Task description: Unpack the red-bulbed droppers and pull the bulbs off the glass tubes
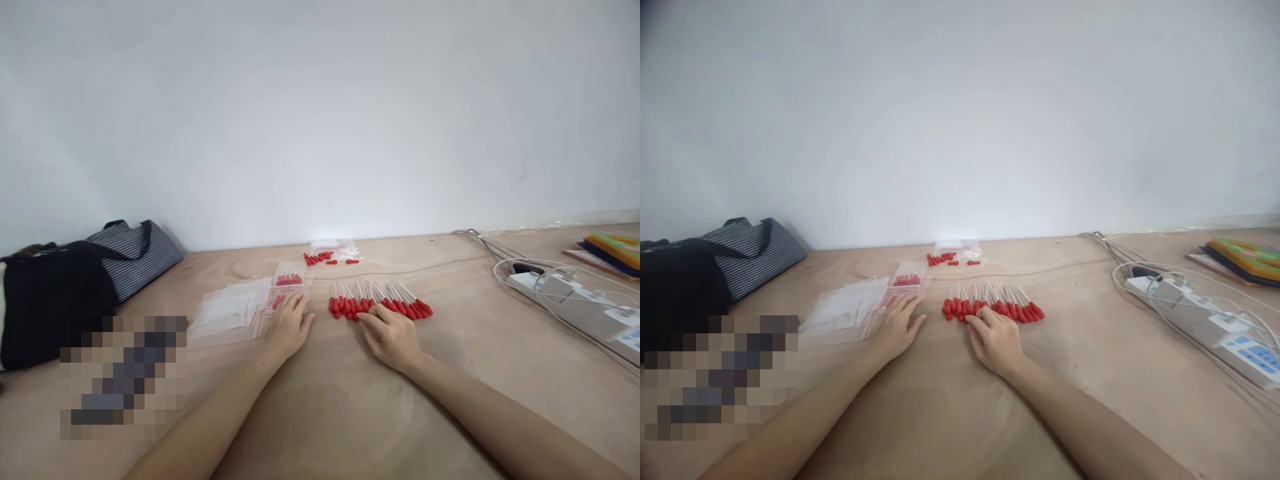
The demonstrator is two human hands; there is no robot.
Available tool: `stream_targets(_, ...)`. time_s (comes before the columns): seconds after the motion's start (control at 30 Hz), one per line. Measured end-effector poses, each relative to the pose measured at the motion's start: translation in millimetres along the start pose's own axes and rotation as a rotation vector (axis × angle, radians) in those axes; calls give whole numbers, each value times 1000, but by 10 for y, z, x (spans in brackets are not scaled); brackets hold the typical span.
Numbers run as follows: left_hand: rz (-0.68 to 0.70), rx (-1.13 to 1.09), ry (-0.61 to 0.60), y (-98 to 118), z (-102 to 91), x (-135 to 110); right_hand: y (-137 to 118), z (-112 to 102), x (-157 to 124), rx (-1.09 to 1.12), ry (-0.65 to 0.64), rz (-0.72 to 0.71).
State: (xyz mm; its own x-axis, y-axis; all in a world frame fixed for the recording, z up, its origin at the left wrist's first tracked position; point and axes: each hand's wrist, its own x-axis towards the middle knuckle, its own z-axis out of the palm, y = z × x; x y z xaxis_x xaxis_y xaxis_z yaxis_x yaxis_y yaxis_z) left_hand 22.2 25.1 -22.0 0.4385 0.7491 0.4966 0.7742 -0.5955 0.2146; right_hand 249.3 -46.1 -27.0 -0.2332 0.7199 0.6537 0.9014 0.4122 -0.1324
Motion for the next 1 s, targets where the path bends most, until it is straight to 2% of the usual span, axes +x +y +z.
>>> stream_targets(0.17,-33,20,-46,-221,-144,-11,-32,-68,-134,37,-52,-14)
stream_targets(0.33,26,140,-111,-201,-220,112,-37,-111,-205,63,-84,-10)
stream_targets(0.43,54,155,-198,-3,-222,45,-32,-134,-221,98,-102,-8)
stream_targets(0.53,94,102,-309,362,-259,-113,-29,-156,-222,127,-153,-6)
stream_targets(0.6,130,55,-368,593,-338,-189,-23,-168,-213,130,-194,-3)
stream_targets(0.67,176,-15,-406,700,-451,-202,-11,-177,-202,130,-231,6)
stream_targets(0.73,233,-96,-446,637,-559,-167,5,-184,-191,136,-263,24)
stream_targets(0.83,296,-187,-494,348,-640,-133,20,-188,-171,147,-295,53)
stream_targets(0.93,296,-195,-568,150,-626,-240,12,-188,-146,164,-314,75)
stream_targets(1.0,252,-162,-539,159,-601,-380,2,-188,-130,194,-329,93)
